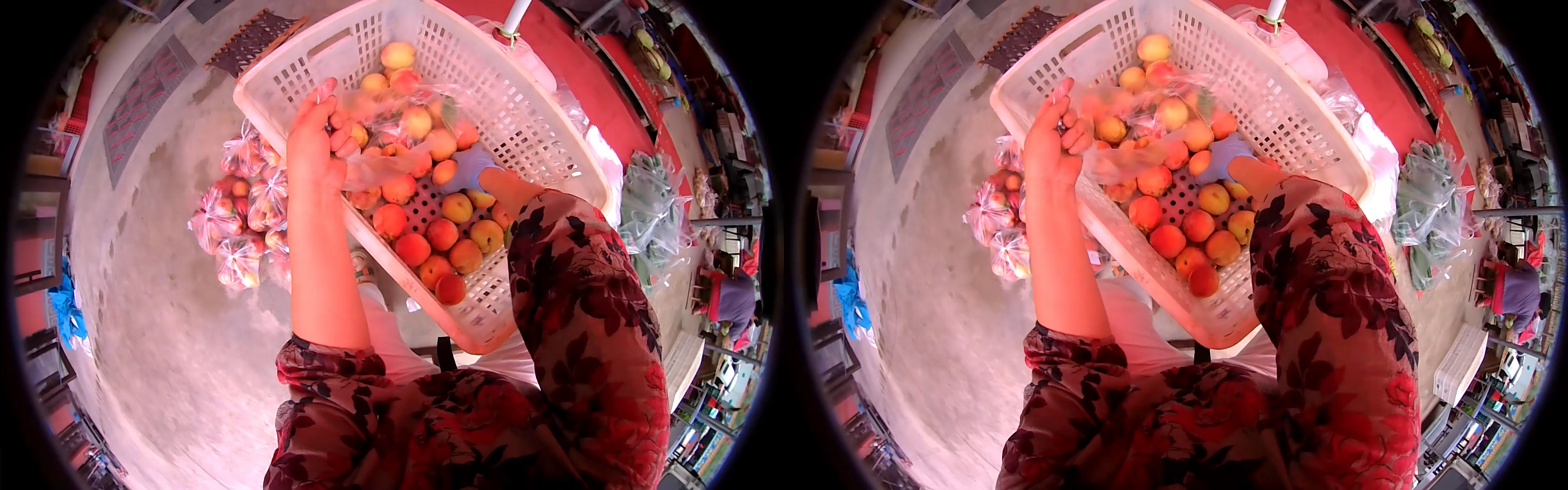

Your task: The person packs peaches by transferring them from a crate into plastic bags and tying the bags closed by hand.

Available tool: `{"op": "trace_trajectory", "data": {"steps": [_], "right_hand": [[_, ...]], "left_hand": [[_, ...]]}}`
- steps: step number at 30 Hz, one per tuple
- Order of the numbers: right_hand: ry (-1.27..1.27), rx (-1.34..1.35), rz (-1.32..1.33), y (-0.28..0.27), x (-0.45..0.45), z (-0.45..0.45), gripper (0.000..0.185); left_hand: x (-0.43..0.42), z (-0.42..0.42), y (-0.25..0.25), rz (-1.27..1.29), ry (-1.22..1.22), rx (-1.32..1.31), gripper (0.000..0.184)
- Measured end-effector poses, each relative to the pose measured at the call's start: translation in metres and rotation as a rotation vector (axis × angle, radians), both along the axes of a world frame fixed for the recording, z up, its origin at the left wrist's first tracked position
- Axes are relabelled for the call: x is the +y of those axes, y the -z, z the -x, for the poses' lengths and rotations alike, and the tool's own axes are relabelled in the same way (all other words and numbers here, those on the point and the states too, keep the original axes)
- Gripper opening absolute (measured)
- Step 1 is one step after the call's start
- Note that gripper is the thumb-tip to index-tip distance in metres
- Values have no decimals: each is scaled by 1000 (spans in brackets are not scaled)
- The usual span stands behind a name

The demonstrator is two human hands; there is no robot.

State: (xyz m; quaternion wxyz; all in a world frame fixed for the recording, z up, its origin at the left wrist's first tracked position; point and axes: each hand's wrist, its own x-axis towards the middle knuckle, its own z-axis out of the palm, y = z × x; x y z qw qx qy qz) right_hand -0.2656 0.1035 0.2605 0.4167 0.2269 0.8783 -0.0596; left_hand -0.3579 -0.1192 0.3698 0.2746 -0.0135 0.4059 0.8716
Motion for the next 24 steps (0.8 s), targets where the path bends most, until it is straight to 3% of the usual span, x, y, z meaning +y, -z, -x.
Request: {"op": "trace_trajectory", "data": {"steps": [2,4,6,8,11,13,15,18,21,23,24], "right_hand": [[46,-119,307,-16,24,8,82],[245,-81,704,-35,50,7,82],[484,132,1202,-65,67,1,70],[419,550,1579,-99,61,-2,64],[364,759,1910,-116,18,27,63],[447,747,1641,-109,-17,52,63],[219,617,1122,-102,-46,72,53],[-26,534,567,-79,-73,79,50],[-3,636,707,-45,-42,79,45],[254,553,860,-86,-17,58,43],[264,491,803,-98,2,49,42]], "left_hand": [[0,2,1,4,-5,8,28],[0,0,1,16,-14,2,28],[0,-1,1,16,-7,-8,28],[0,1,-1,11,-5,-9,28],[1,3,-1,20,15,-10,29],[1,4,1,17,16,-9,31],[0,4,3,-10,-15,-4,30],[0,4,3,-23,-17,12,31],[-1,5,3,-27,-18,4,31],[-2,6,4,-44,-6,-2,32],[-3,6,4,-59,9,1,32]]}}
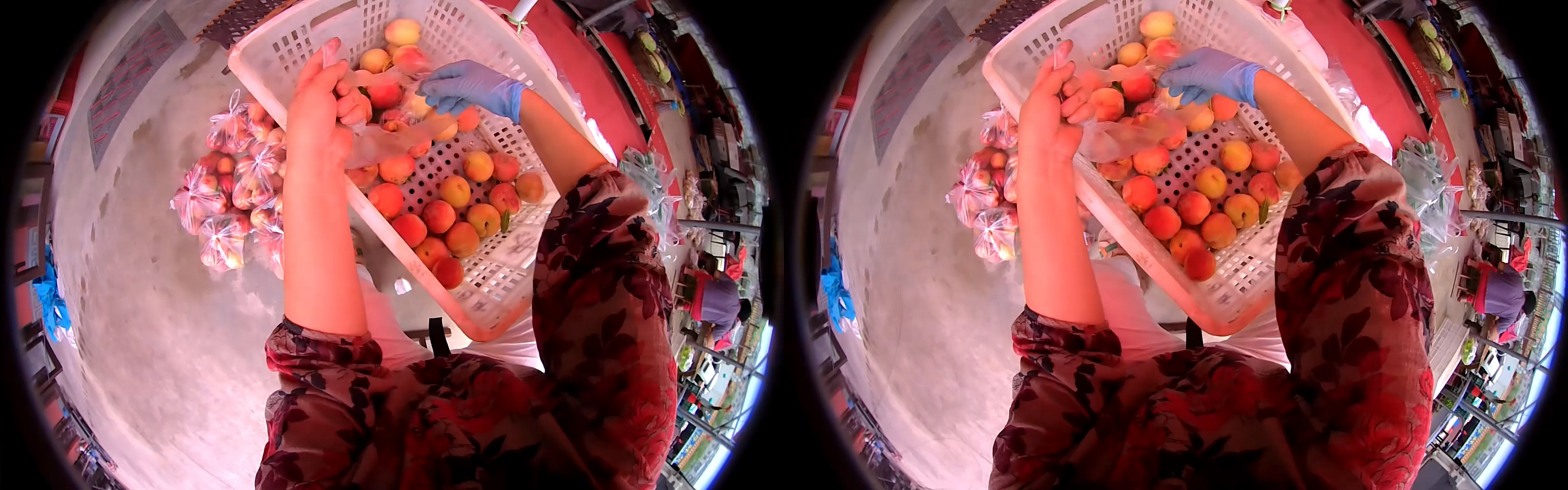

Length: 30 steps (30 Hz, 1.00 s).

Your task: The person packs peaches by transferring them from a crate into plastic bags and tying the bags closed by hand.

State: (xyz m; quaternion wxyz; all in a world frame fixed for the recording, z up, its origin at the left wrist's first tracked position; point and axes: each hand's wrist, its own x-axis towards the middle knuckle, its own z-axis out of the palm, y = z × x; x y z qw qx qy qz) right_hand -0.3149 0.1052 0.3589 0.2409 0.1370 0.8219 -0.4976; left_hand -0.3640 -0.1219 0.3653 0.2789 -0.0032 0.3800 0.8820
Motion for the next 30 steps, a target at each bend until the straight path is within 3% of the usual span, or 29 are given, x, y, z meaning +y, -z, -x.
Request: {"op": "trace_trajectory", "data": {"steps": [4,6,8,10,14,17,20,23,25,27,30], "right_hand": [[-191,-147,-313,18,53,-39,45],[-387,-54,-483,64,54,-67,59],[-575,-342,-599,74,19,-80,78],[-534,-350,-844,84,-19,-97,84],[-647,-376,-1095,119,-22,-90,86],[-709,-422,-972,115,-9,-77,85],[-838,-655,-557,70,-3,-57,81],[-384,-467,151,25,12,-53,72],[-343,-47,425,5,12,-42,65],[-176,173,599,0,-3,-22,61],[-61,218,175,7,-33,7,60]], "left_hand": [[2,3,1,-8,17,-7,33],[3,4,1,1,10,-7,33],[3,4,1,6,-5,-8,34],[3,3,0,14,-22,-12,34],[5,-1,-8,84,-46,-10,35],[4,-3,-11,95,-54,-20,35],[4,-1,-9,71,-43,-16,35],[1,0,-4,33,-26,-21,34],[1,0,-5,22,-18,-26,33],[2,2,-3,14,-10,-26,33],[1,1,-2,-29,13,-41,32]]}}
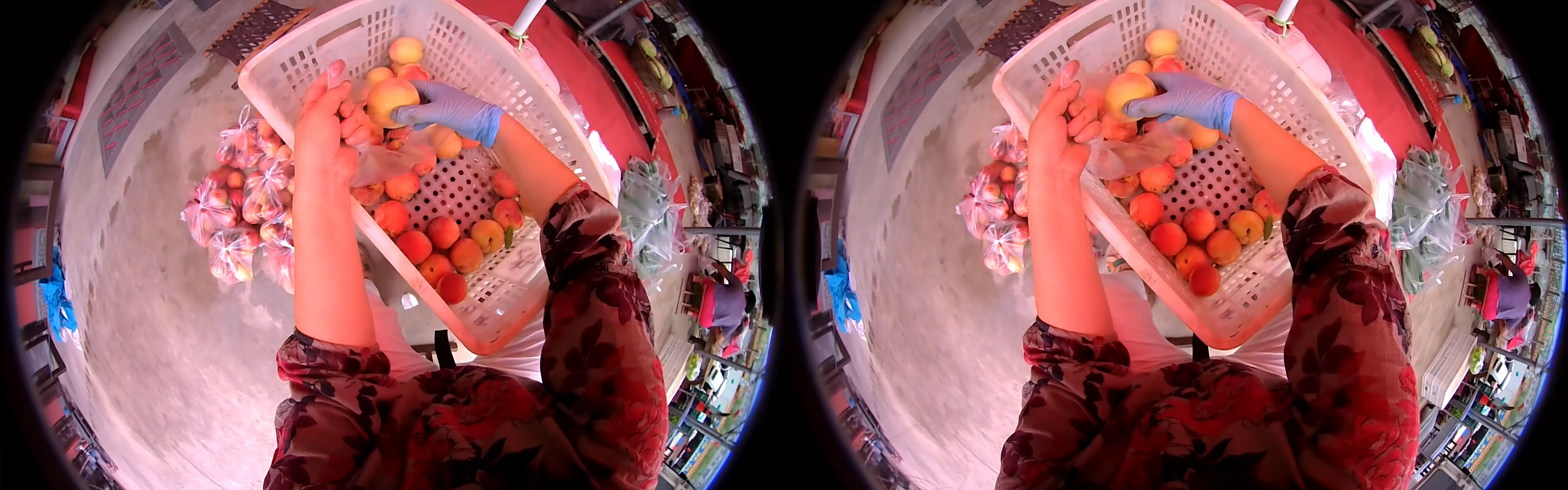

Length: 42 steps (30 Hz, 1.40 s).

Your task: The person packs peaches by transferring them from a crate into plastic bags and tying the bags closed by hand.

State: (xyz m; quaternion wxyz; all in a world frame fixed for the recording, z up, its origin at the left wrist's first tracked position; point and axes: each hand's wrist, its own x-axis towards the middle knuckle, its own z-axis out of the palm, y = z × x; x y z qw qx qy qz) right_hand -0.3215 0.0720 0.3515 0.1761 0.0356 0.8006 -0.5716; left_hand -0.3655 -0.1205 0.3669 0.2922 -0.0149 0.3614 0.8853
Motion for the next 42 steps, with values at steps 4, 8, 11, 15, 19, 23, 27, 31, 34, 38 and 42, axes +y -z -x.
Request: {"op": "trace_trajectory", "data": {"steps": [4,8,11,15,19,23,27,31,34,38,42], "right_hand": [[90,-113,-232,44,-18,13,51],[227,-147,106,30,7,2,47],[206,-175,215,25,40,-9,46],[-171,-496,-156,17,39,-40,45],[-584,-360,-593,77,-25,-90,49],[-550,-408,-841,100,-75,-114,51],[-481,-158,-991,96,-80,-117,52],[-602,-676,-579,60,-55,-85,55],[-662,-488,-125,50,-16,-62,63],[-179,-189,193,-15,4,-38,52],[-216,616,-570,-11,-18,3,46]], "left_hand": [[-5,1,1,-129,27,-71,34],[-5,5,0,-281,46,-156,35],[-11,5,10,-343,77,-199,36],[-11,13,12,-336,98,-152,42],[-10,13,13,-363,101,-167,42],[-10,12,10,-316,76,-155,42],[-8,12,5,-299,47,-176,33],[-9,11,6,-276,54,-158,38],[-10,7,5,-266,64,-153,35],[-15,7,4,-404,138,-193,35],[-19,6,2,-543,200,-226,35]]}}
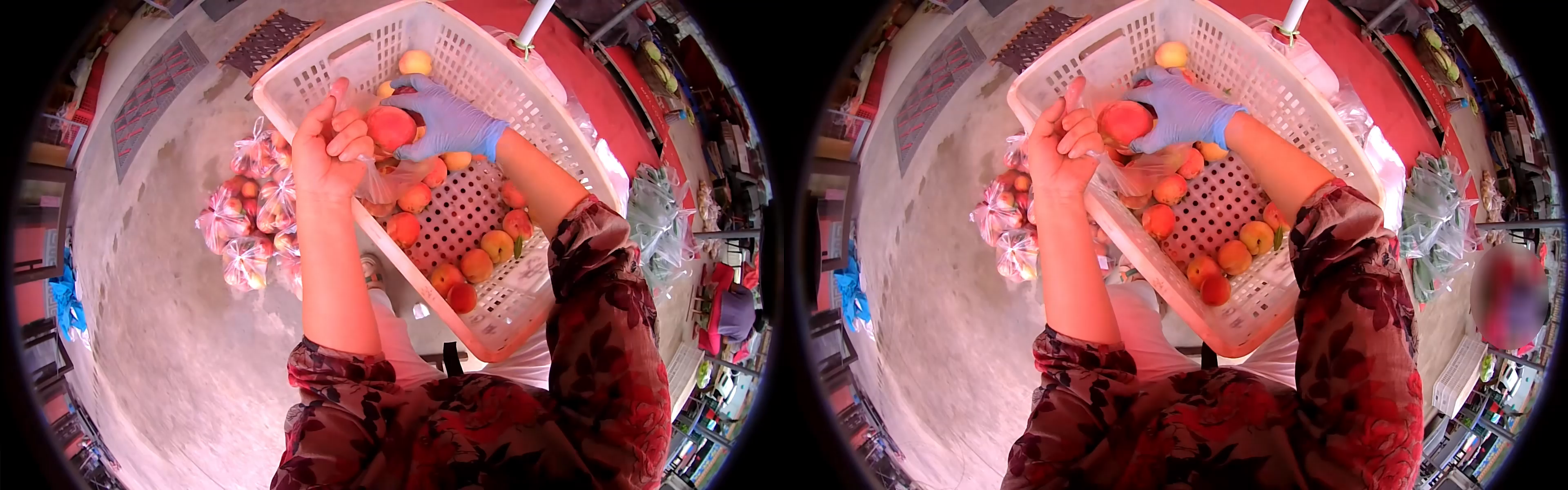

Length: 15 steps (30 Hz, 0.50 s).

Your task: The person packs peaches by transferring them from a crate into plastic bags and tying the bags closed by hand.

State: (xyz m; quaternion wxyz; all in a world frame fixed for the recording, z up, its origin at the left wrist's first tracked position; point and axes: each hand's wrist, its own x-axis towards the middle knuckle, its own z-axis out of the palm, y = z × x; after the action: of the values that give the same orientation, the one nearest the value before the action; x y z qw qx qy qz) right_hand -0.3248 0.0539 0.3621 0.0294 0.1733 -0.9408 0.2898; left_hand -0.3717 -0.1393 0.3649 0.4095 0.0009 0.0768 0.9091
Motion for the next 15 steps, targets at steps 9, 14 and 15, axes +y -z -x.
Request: {"op": "trace_trajectory", "data": {"steps": [9,14,15], "right_hand": [[-24,-95,-51,38,-31,8,37],[694,504,-438,44,45,6,46],[714,157,-323,59,65,7,43]], "left_hand": [[0,-1,-6,76,-36,19,28],[-1,1,-1,-40,-58,44,35],[0,2,-1,-34,-67,49,35]]}}
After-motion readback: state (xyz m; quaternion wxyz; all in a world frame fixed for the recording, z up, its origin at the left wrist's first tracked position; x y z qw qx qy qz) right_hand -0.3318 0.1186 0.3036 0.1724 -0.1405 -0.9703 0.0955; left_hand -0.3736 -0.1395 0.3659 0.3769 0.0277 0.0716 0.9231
